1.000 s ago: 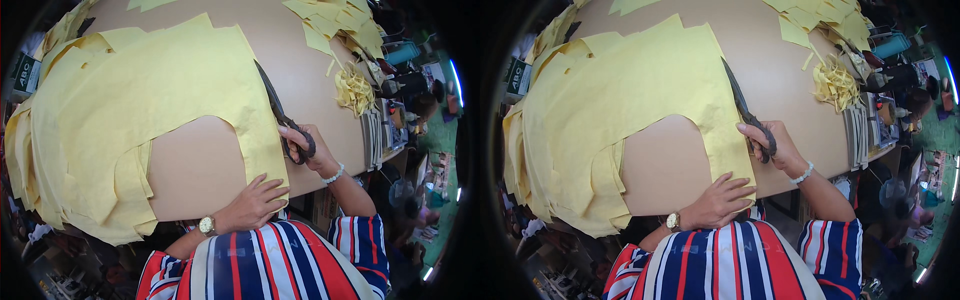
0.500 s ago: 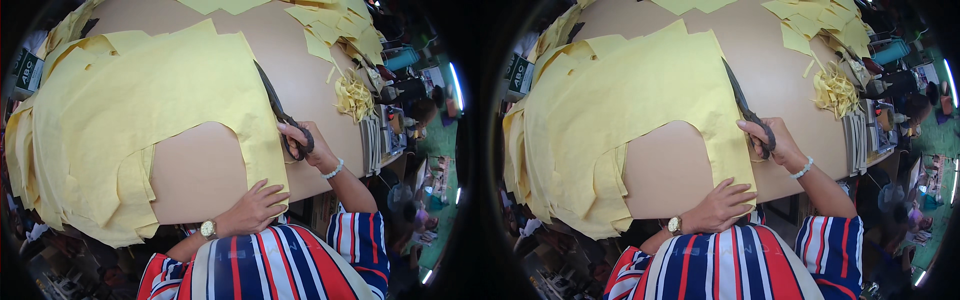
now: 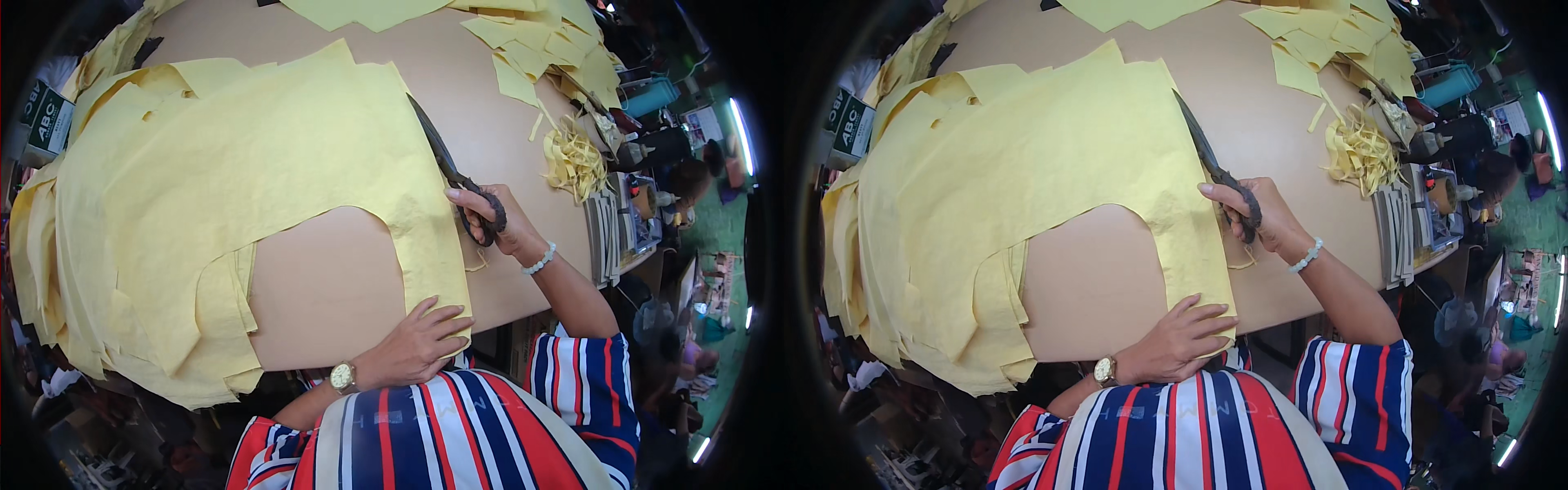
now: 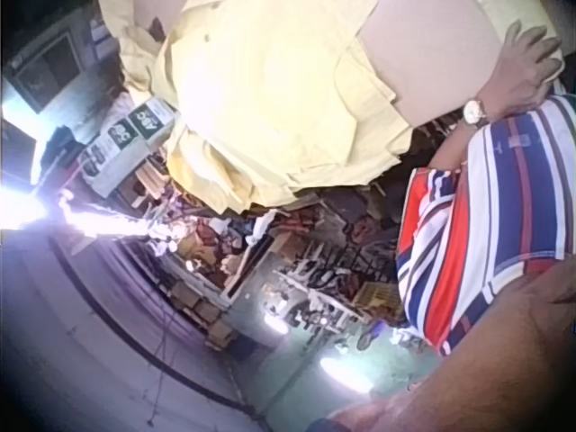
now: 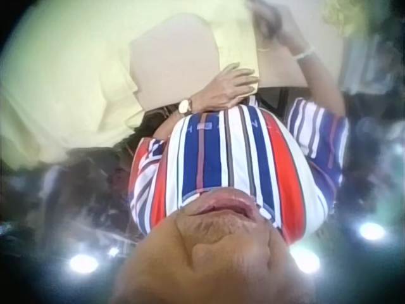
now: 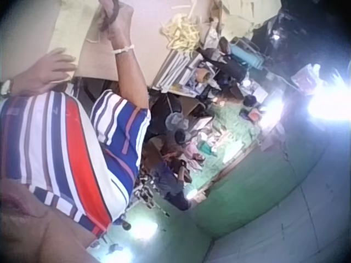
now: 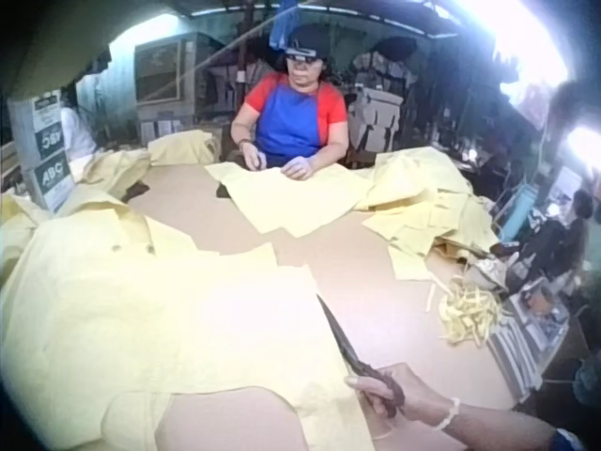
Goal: The person cuts yellow fabric on a table using large shears. The person holds and guides the fabric with their left hand while operating the shears with their right hand to cut along pre-marked or specific shapes, then moves the cut pieces aside.
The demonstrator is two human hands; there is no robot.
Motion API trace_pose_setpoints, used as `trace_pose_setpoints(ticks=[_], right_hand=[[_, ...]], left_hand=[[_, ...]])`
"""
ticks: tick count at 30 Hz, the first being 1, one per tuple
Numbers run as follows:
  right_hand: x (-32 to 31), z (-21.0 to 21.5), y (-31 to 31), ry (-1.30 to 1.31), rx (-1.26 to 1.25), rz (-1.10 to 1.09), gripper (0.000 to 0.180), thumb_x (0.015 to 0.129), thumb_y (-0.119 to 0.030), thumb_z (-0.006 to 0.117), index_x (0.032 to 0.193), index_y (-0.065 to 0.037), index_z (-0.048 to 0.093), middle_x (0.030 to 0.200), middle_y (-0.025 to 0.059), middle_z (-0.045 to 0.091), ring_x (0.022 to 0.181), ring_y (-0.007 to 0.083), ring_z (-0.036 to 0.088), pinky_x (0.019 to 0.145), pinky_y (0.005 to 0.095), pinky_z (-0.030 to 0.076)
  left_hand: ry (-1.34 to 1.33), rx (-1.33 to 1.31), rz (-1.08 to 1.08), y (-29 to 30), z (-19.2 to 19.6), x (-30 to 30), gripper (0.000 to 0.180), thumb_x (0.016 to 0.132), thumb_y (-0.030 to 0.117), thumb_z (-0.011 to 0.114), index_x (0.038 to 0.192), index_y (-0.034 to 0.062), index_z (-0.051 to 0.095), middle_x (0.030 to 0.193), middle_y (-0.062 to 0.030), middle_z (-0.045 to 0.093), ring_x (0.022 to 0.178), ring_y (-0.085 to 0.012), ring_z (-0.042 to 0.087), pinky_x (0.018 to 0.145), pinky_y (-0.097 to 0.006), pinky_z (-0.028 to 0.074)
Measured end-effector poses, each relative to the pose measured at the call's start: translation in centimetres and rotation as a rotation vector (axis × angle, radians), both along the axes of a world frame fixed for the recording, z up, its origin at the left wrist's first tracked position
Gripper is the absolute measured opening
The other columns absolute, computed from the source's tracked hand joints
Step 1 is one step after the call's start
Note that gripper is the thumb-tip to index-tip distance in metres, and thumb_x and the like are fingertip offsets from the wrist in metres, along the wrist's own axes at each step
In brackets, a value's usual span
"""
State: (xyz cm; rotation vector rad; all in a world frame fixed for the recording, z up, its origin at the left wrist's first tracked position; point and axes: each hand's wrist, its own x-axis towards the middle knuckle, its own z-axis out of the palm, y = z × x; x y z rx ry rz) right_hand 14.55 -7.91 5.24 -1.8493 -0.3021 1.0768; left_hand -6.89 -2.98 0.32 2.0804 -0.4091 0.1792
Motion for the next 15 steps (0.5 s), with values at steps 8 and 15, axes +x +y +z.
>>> trace_pose_setpoints(ticks=[8, 15], right_hand=[[0.2, -0.4, -0.3, -0.030, -0.045, 0.057, 0.032, 0.075, -0.031, 0.070, 0.063, -0.007, 0.051, 0.047, -0.0023, 0.044, 0.034, 0.0059, 0.039, 0.034, 0.0195, 0.030], [1.0, 0.7, 1.7, -0.014, -0.003, 0.034, 0.034, 0.075, -0.032, 0.069, 0.061, -0.008, 0.050, 0.046, -0.0012, 0.044, 0.036, 0.0069, 0.040, 0.035, 0.0204, 0.031]], left_hand=[[0.000, 0.002, 0.002, -0.1, -0.2, -0.2, 0.025, 0.080, 0.012, 0.054, 0.104, 0.0078, 0.060, 0.124, -0.0097, 0.050, 0.118, -0.0258, 0.043, 0.100, -0.051, 0.028], [0.020, -0.005, -0.020, -0.1, 0.2, -0.1, 0.024, 0.080, 0.012, 0.054, 0.103, 0.0082, 0.060, 0.125, -0.0093, 0.048, 0.120, -0.0254, 0.042, 0.100, -0.050, 0.028]])
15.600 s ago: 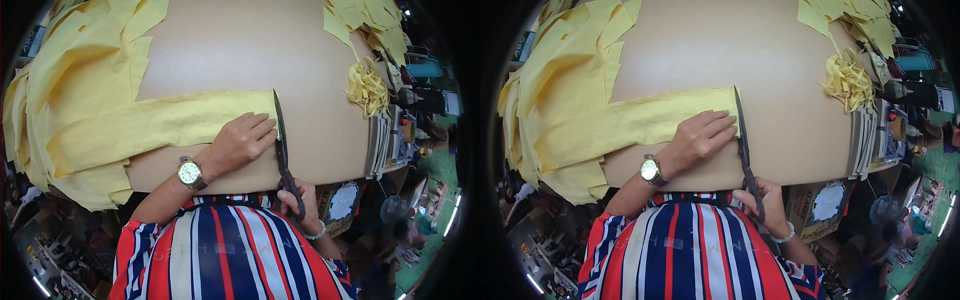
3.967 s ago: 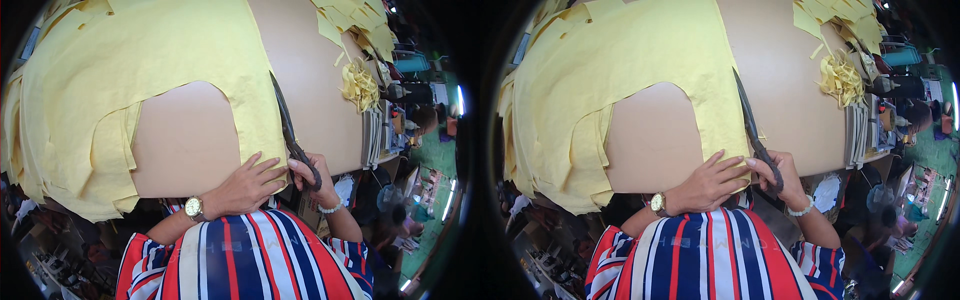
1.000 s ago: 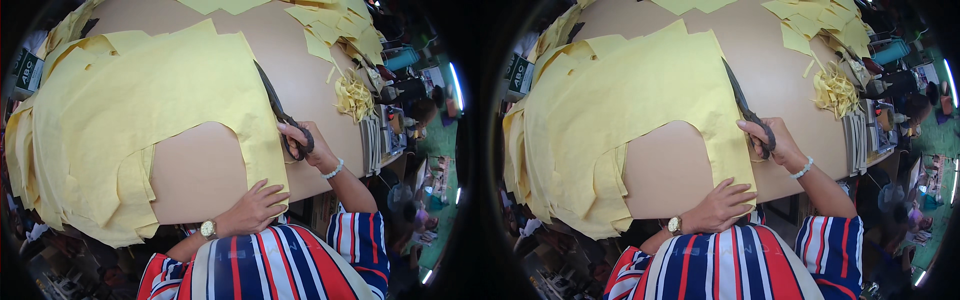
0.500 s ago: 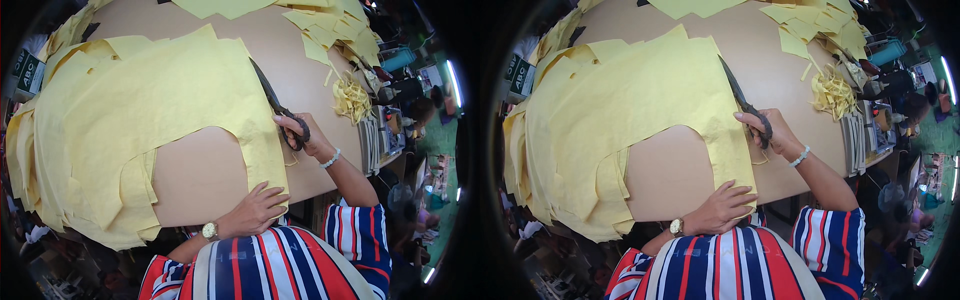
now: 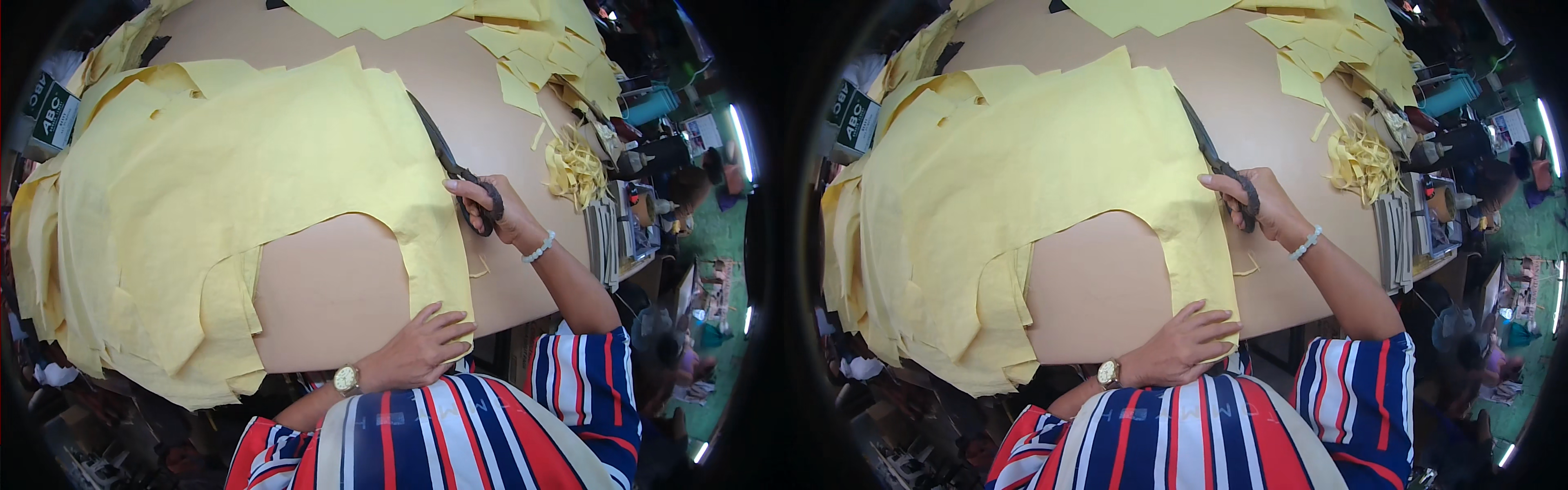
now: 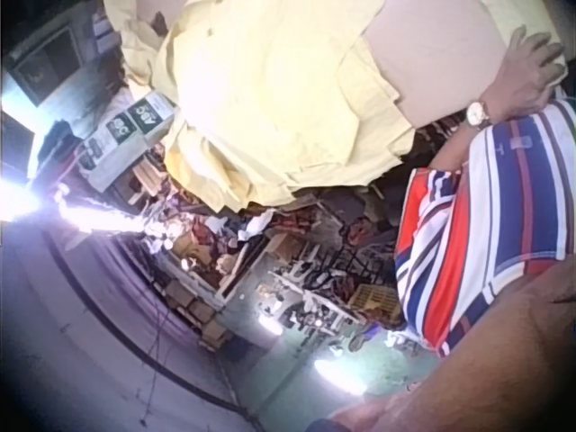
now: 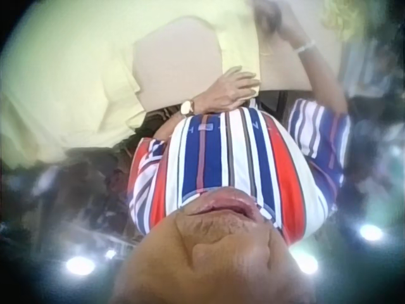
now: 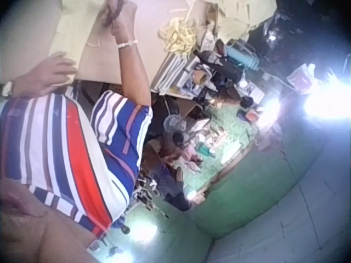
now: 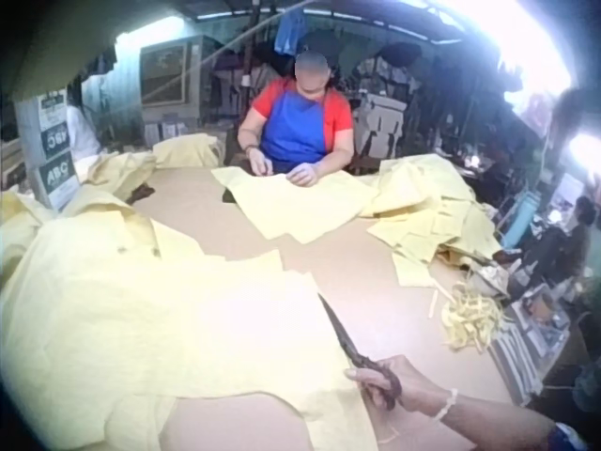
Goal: The person cuts yellow fabric on a table using large shears. The person holds and guides the fabric with their left hand while operating the shears with their right hand to cut along pre-marked or specific shapes, then moves the cut pieces aside.
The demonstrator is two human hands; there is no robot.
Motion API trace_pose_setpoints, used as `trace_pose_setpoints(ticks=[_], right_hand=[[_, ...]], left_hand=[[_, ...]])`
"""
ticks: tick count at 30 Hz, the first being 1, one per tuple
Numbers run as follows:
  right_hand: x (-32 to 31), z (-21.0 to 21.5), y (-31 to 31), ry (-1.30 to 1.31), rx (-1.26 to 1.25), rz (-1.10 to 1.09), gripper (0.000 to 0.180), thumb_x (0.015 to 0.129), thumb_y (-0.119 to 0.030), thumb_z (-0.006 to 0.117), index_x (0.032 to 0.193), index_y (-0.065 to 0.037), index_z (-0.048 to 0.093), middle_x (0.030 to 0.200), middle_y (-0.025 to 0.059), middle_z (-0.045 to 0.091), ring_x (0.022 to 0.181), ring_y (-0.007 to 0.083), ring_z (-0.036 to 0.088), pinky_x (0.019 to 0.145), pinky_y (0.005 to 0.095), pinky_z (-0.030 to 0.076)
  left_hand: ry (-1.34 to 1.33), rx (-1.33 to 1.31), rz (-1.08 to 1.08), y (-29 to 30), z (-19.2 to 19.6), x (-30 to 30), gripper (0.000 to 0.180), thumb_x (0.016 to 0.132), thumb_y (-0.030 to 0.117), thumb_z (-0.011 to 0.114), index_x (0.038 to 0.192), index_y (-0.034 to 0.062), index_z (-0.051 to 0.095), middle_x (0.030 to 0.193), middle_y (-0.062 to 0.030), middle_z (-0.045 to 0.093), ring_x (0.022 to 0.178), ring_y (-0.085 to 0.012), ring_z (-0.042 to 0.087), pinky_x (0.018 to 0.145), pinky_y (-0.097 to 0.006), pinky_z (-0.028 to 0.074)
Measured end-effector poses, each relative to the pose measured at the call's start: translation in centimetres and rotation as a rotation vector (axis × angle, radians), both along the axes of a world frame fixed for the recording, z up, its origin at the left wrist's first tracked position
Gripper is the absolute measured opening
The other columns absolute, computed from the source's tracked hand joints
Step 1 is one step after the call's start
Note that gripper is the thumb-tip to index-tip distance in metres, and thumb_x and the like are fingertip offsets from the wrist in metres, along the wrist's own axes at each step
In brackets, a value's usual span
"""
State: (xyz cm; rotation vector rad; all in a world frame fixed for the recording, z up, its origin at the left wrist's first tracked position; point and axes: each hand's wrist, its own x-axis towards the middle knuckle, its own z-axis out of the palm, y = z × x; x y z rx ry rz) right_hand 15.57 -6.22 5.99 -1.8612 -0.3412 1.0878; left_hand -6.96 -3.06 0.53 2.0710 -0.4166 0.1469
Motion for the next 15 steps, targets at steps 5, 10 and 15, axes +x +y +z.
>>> trace_pose_setpoints(ticks=[5, 10, 15], right_hand=[[0.4, -0.7, -0.1, 0.061, 0.104, 0.018, 0.034, 0.074, -0.032, 0.071, 0.060, -0.008, 0.050, 0.047, -0.0004, 0.047, 0.036, 0.0066, 0.043, 0.035, 0.0200, 0.033], [-0.3, -1.4, -3.8, 0.017, 0.239, 0.059, 0.032, 0.080, -0.032, 0.062, 0.069, -0.003, 0.053, 0.047, 0.0002, 0.047, 0.038, 0.0066, 0.043, 0.037, 0.0198, 0.033], [-2.9, -0.5, -5.6, 0.124, 0.406, 0.142, 0.024, 0.077, -0.023, 0.064, 0.074, -0.001, 0.055, 0.049, 0.0014, 0.050, 0.041, 0.0067, 0.045, 0.038, 0.0198, 0.033]], left_hand=[[0.100, -0.102, 0.036, 1.1, 0.8, -0.2, 0.042, 0.080, 0.021, 0.059, 0.118, 0.0047, 0.051, 0.129, -0.0136, 0.045, 0.122, -0.0299, 0.039, 0.103, -0.050, 0.025], [0.007, -0.172, 0.351, 9.3, 4.9, 2.7, 0.069, 0.072, 0.025, 0.072, 0.128, 0.0018, 0.040, 0.131, -0.0179, 0.043, 0.127, -0.0326, 0.034, 0.104, -0.042, 0.027], [-0.127, 0.121, 0.467, 21.7, 10.3, 11.6, 0.034, 0.068, 0.020, 0.074, 0.093, 0.0068, 0.056, 0.128, -0.0131, 0.047, 0.133, -0.0293, 0.023, 0.105, -0.040, 0.023]])
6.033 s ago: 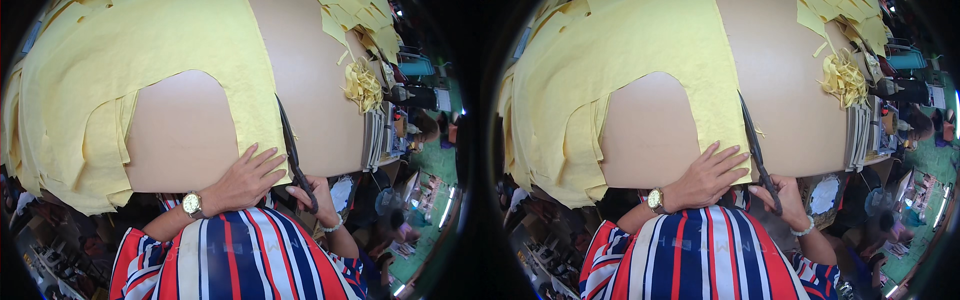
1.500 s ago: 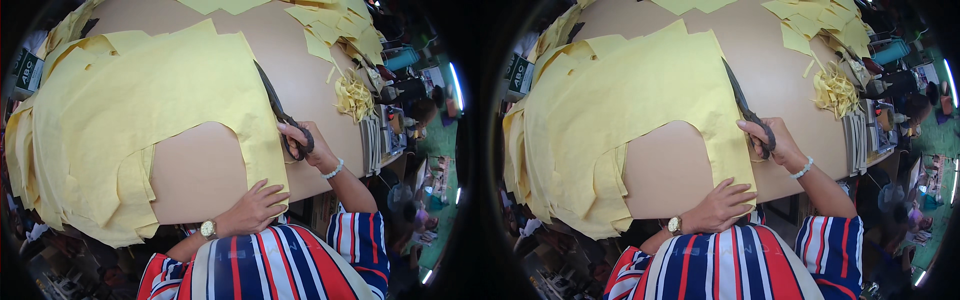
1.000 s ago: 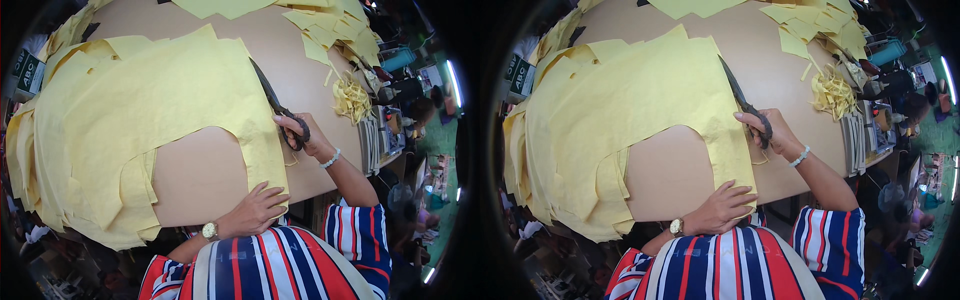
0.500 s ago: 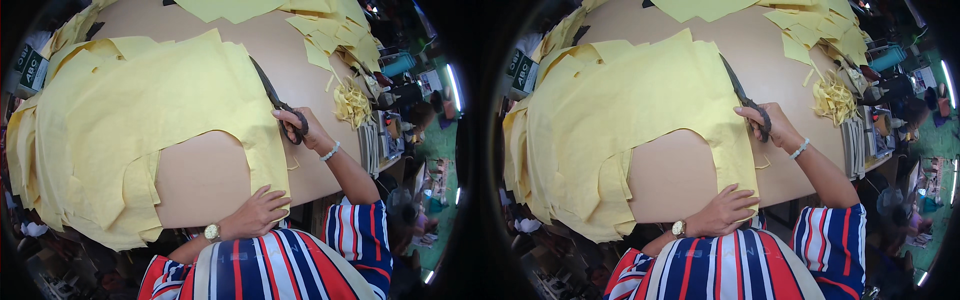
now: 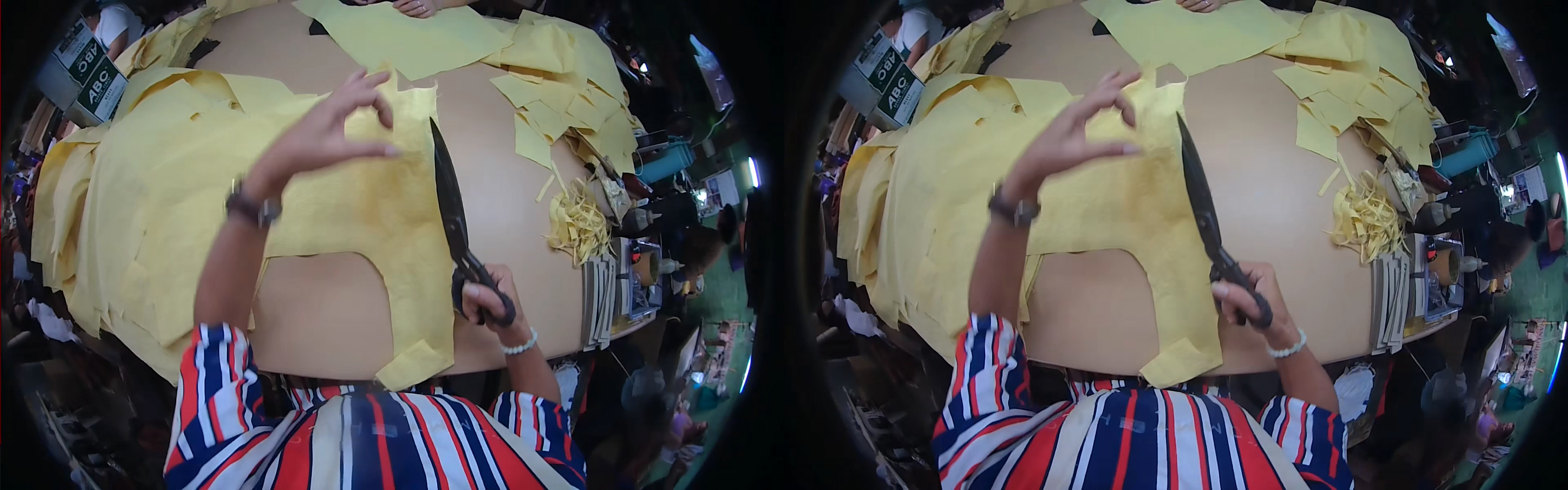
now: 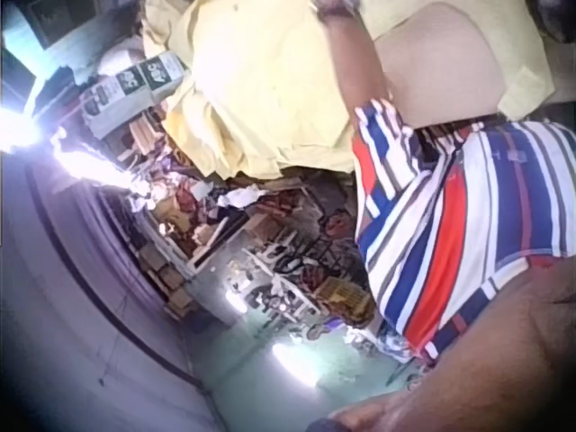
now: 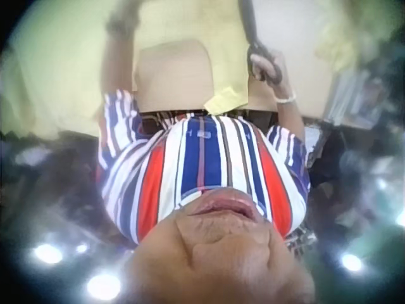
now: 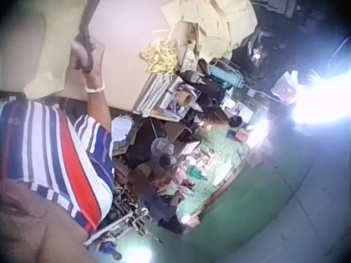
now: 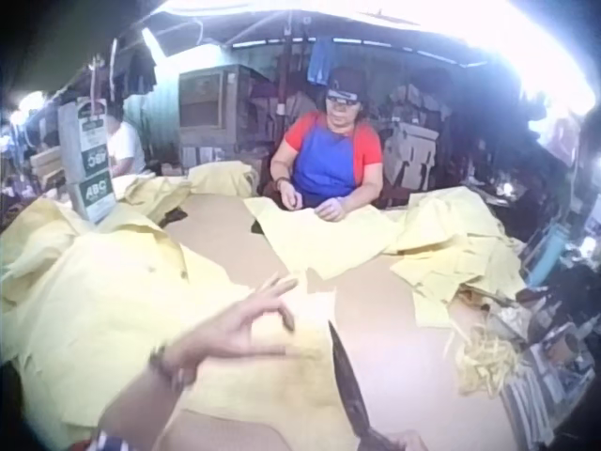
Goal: The person cuts yellow fabric on a table using large shears. The person holds and guides the fabric with their left hand while operating the shears with their right hand to cut along pre-marked or specific shapes, then moves the cut pieces aside.
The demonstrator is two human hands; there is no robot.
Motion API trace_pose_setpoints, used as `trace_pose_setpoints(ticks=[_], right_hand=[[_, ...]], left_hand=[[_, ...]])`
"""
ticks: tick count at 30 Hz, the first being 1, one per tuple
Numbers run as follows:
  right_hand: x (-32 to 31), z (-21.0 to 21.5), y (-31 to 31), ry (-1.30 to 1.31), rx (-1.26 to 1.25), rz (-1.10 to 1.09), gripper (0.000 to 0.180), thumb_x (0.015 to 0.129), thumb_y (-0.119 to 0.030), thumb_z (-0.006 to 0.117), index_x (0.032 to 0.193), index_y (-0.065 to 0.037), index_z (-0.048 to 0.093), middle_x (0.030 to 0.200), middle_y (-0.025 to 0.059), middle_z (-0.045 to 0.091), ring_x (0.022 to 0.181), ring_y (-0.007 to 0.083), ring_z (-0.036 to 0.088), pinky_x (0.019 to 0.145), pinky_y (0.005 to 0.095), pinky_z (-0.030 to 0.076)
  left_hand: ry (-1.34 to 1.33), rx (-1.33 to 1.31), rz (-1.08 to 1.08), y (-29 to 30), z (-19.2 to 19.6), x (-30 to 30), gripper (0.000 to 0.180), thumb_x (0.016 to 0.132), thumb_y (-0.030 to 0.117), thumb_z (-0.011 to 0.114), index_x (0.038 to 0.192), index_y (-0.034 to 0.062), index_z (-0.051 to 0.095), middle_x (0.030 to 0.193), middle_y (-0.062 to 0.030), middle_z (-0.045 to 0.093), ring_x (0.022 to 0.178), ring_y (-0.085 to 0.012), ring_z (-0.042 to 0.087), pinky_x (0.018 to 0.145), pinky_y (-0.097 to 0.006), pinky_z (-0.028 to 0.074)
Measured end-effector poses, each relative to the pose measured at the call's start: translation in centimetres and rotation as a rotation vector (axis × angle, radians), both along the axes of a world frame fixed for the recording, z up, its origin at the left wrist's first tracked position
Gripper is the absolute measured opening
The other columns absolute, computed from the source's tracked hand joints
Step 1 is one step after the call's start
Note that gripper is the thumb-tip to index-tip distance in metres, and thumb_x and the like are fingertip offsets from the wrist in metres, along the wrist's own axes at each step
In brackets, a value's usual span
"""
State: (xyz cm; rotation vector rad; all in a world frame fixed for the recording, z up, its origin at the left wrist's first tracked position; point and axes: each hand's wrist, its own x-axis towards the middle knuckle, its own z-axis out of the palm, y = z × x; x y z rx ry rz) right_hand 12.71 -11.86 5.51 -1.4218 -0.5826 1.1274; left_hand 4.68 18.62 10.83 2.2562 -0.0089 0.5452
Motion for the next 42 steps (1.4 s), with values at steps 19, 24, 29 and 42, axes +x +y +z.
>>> trace_pose_setpoints(ticks=[19, 24, 29, 42], right_hand=[[-2.7, -2.7, -4.0, 0.191, 0.072, -0.055, 0.038, 0.064, -0.032, 0.075, 0.068, -0.001, 0.053, 0.062, 0.0002, 0.050, 0.054, 0.0071, 0.045, 0.049, 0.0194, 0.034], [-3.2, -3.0, -4.1, 0.150, 0.050, -0.111, 0.038, 0.062, -0.030, 0.079, 0.068, -0.002, 0.054, 0.067, -0.0026, 0.047, 0.059, 0.0058, 0.041, 0.052, 0.0195, 0.029], [-3.3, -2.4, -3.8, 0.141, 0.039, -0.125, 0.038, 0.061, -0.027, 0.081, 0.068, -0.001, 0.054, 0.068, -0.0022, 0.048, 0.059, 0.0055, 0.041, 0.052, 0.0194, 0.030], [-3.5, -2.3, -3.9, 0.076, 0.011, -0.106, 0.040, 0.059, -0.027, 0.083, 0.070, -0.002, 0.054, 0.062, -0.0039, 0.048, 0.054, 0.0033, 0.042, 0.048, 0.0176, 0.030]], left_hand=[[0.444, -0.472, -0.374, -1.1, 1.2, 5.6, 0.019, 0.075, 0.010, 0.069, 0.091, 0.0011, 0.067, 0.079, -0.0001, 0.064, 0.071, -0.0046, 0.057, 0.069, -0.017, 0.046], [0.435, -0.440, -0.361, -1.4, 1.4, 5.6, 0.020, 0.073, 0.010, 0.070, 0.091, 0.0023, 0.067, 0.082, -0.0002, 0.065, 0.074, -0.0052, 0.057, 0.071, -0.018, 0.044], [0.401, -0.402, -0.376, -1.3, 1.5, 5.5, 0.021, 0.071, 0.010, 0.071, 0.091, 0.0035, 0.068, 0.085, -0.0018, 0.066, 0.080, -0.0073, 0.057, 0.078, -0.021, 0.043], [0.361, -0.360, -0.358, -1.2, 1.9, 5.0, 0.022, 0.071, 0.010, 0.071, 0.092, 0.0038, 0.068, 0.084, -0.0012, 0.067, 0.077, -0.0070, 0.058, 0.076, -0.020, 0.043]])
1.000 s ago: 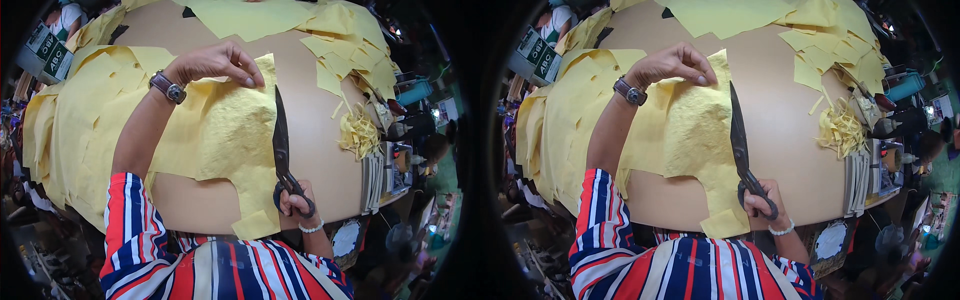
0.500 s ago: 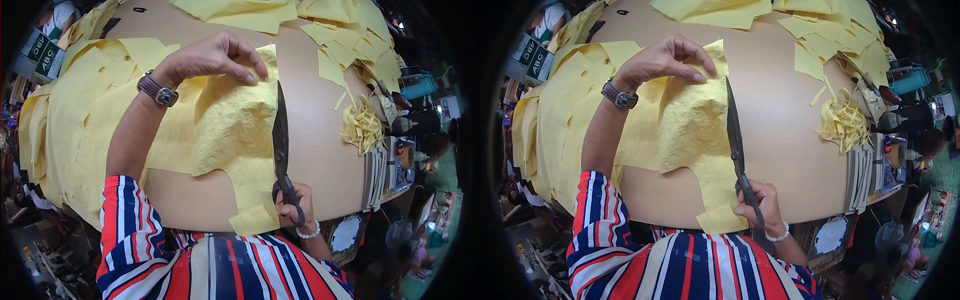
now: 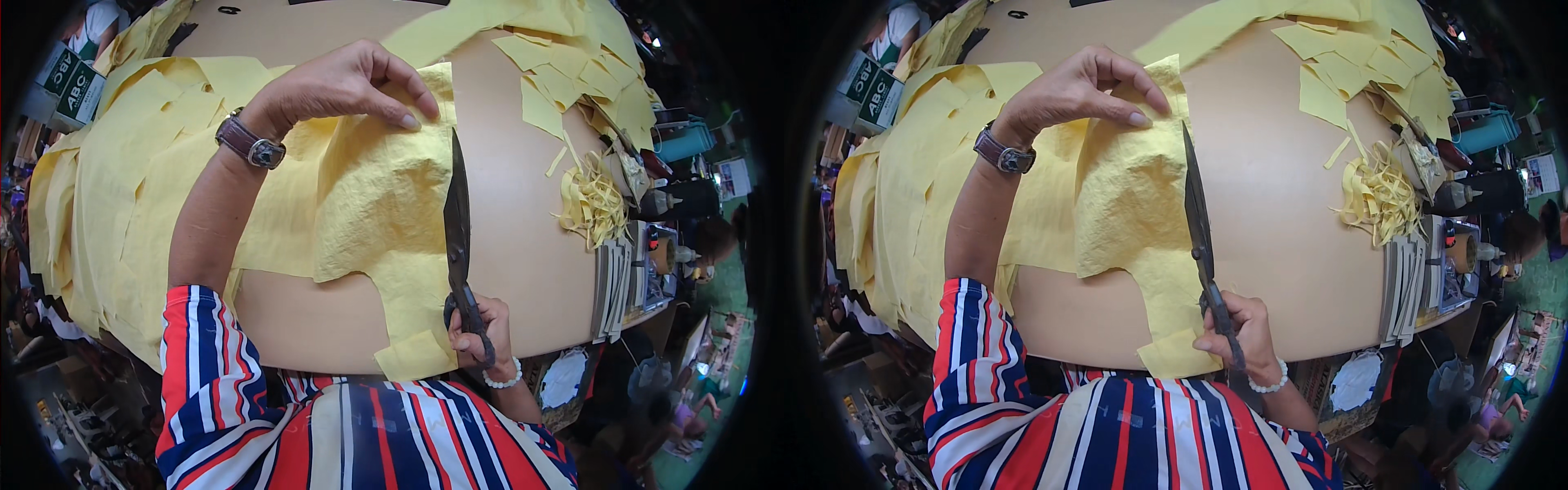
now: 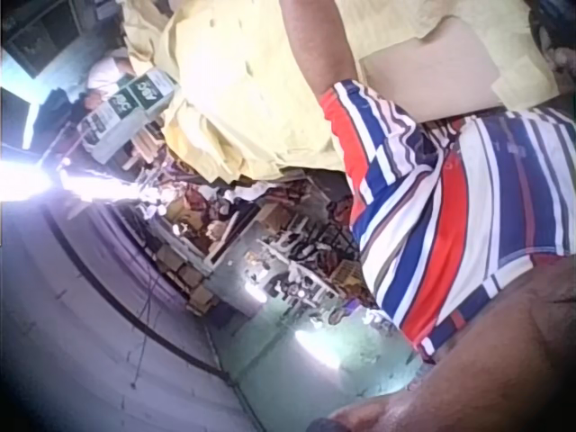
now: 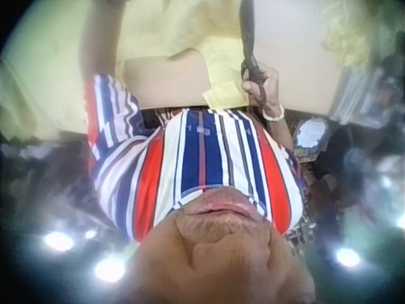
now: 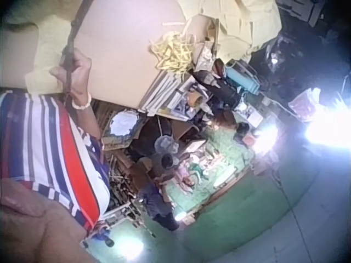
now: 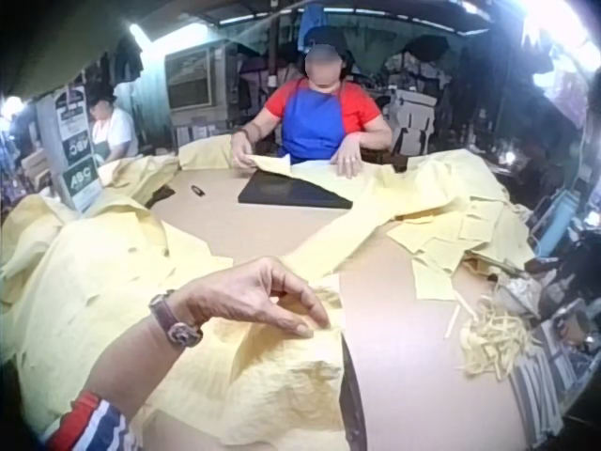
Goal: The person cuts yellow fabric on a table using large shears. The person holds and guides the fabric with their left hand while operating the shears with their right hand to cut along pre-marked or specific shapes, then moves the cut pieces aside.
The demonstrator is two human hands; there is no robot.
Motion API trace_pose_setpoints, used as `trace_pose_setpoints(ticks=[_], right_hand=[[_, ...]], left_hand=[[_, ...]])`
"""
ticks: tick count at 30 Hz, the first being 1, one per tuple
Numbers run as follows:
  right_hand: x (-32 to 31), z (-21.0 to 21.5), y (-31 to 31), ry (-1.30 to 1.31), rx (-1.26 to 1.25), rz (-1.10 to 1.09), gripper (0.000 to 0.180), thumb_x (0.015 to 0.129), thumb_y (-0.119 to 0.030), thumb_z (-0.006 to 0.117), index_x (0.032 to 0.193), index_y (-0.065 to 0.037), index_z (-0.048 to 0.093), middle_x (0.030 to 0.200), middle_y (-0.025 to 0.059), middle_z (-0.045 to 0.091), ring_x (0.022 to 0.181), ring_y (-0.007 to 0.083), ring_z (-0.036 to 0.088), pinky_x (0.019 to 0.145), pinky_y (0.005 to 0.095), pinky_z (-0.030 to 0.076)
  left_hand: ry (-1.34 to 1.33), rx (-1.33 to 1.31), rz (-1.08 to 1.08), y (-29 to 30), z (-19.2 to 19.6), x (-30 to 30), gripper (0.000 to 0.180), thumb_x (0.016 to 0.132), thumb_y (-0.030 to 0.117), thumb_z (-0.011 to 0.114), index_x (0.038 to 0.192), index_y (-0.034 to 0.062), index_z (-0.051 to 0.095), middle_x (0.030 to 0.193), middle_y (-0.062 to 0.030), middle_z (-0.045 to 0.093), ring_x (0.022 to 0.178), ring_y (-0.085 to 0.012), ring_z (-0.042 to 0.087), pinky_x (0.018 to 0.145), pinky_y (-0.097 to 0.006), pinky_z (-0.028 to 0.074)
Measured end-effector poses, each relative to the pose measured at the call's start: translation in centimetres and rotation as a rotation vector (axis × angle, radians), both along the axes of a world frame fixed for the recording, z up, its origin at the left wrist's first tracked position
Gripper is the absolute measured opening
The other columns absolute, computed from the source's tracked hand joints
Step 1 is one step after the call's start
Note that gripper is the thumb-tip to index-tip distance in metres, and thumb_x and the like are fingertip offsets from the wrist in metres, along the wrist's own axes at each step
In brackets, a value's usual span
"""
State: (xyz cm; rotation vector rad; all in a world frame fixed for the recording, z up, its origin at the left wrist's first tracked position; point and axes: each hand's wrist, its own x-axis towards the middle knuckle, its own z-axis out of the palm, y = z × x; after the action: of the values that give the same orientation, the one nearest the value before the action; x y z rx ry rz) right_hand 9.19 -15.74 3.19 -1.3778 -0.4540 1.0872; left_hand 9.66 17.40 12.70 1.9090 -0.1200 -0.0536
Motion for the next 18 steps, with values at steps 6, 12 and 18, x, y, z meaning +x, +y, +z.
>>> trace_pose_setpoints(ticks=[6, 12, 18], right_hand=[[-0.09, -0.12, 0.12, -0.064, 0.011, 0.005, 0.034, 0.061, -0.020, 0.081, 0.069, -0.002, 0.053, 0.057, -0.0052, 0.046, 0.050, 0.0027, 0.040, 0.045, 0.0177, 0.028], [-0.45, -0.26, 0.03, -0.048, -0.002, -0.015, 0.032, 0.064, -0.017, 0.081, 0.068, -0.002, 0.053, 0.055, -0.0047, 0.046, 0.047, 0.0024, 0.039, 0.043, 0.0175, 0.028], [-0.65, 0.21, 0.40, -0.055, 0.016, -0.018, 0.027, 0.069, -0.010, 0.077, 0.066, -0.002, 0.051, 0.051, -0.0031, 0.046, 0.041, 0.0034, 0.042, 0.038, 0.0180, 0.028]], left_hand=[[-0.004, 0.010, 0.015, 0.17, -0.05, -0.26, 0.023, 0.071, 0.011, 0.072, 0.093, 0.0041, 0.068, 0.085, -0.0016, 0.067, 0.079, -0.0073, 0.059, 0.078, -0.020, 0.043], [-0.009, -0.004, 0.015, 0.40, -0.16, -0.37, 0.024, 0.072, 0.011, 0.072, 0.094, 0.0046, 0.068, 0.087, -0.0020, 0.067, 0.082, -0.0079, 0.059, 0.080, -0.021, 0.044], [-0.007, 0.002, 0.023, 0.58, -0.25, -0.55, 0.023, 0.072, 0.011, 0.072, 0.094, 0.0048, 0.068, 0.089, -0.0022, 0.067, 0.083, -0.0086, 0.060, 0.082, -0.021, 0.044]])
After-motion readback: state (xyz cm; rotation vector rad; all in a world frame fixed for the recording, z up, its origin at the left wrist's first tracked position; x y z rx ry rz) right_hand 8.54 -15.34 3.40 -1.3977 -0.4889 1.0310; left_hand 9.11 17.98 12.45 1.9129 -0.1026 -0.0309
